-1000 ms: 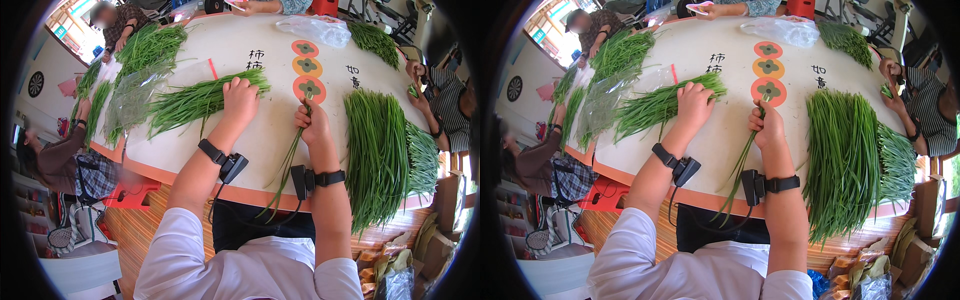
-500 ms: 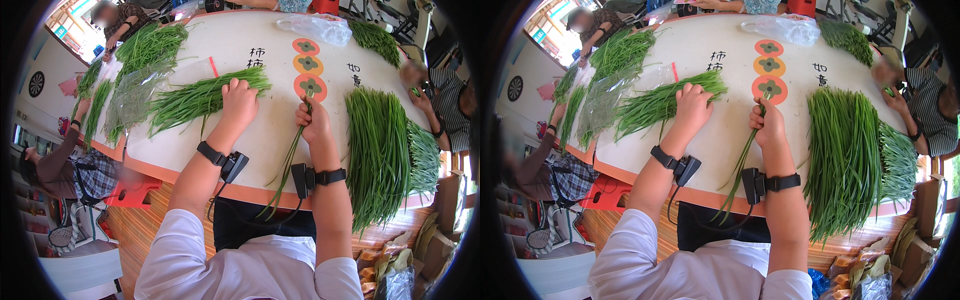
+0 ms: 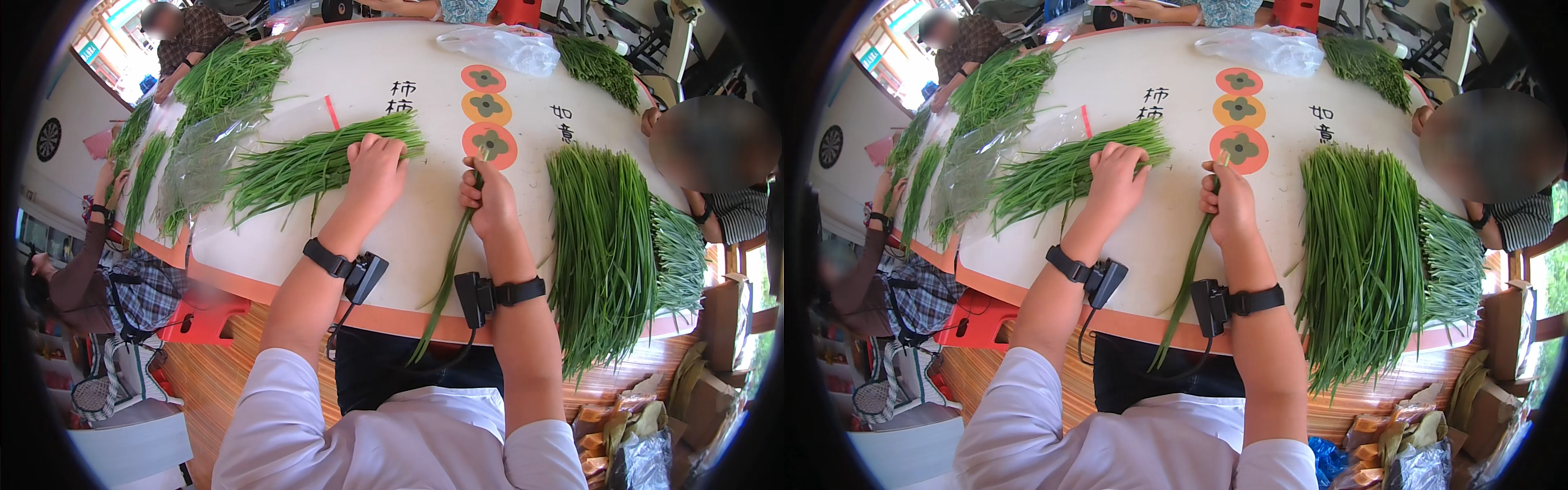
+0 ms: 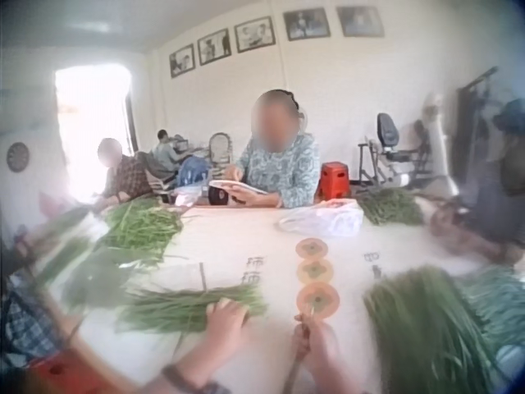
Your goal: The person sorts and bundles long green vegetables, likely chives or scallions, on a large table. They gather the vegetables into bunches, align the stems, and arrange them neatly on the table surface.
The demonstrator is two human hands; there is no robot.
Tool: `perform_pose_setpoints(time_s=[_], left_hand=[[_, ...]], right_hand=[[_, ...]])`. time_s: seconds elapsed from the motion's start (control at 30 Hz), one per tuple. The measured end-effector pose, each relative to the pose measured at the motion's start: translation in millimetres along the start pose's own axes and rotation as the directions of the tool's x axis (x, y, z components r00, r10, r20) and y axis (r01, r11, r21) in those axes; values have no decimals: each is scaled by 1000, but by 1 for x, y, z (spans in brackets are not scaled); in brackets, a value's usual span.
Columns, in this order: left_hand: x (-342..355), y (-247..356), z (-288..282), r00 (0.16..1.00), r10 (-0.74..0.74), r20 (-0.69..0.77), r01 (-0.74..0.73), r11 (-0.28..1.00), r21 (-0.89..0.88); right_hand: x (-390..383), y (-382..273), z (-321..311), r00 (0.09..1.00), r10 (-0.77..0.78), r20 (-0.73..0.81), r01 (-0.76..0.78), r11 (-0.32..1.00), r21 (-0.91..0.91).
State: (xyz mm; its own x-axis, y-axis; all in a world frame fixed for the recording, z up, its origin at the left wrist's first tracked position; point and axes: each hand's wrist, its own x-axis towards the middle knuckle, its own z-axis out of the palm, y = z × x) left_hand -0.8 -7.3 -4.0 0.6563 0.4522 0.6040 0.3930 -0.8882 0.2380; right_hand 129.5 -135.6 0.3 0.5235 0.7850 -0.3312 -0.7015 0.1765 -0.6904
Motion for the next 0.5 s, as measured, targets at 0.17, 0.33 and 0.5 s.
perform_pose_setpoints(time_s=[0.17,0.33,0.5], left_hand=[[0,22,-8,987,-158,-32,126,879,-459],[-8,33,-6,965,-255,64,229,698,-679],[-9,40,-4,946,-270,182,312,597,-739]], right_hand=[[-12,20,19,990,-99,98,119,967,-226],[-19,31,31,989,-78,126,82,996,-33],[-22,31,30,984,-132,121,130,991,25]])
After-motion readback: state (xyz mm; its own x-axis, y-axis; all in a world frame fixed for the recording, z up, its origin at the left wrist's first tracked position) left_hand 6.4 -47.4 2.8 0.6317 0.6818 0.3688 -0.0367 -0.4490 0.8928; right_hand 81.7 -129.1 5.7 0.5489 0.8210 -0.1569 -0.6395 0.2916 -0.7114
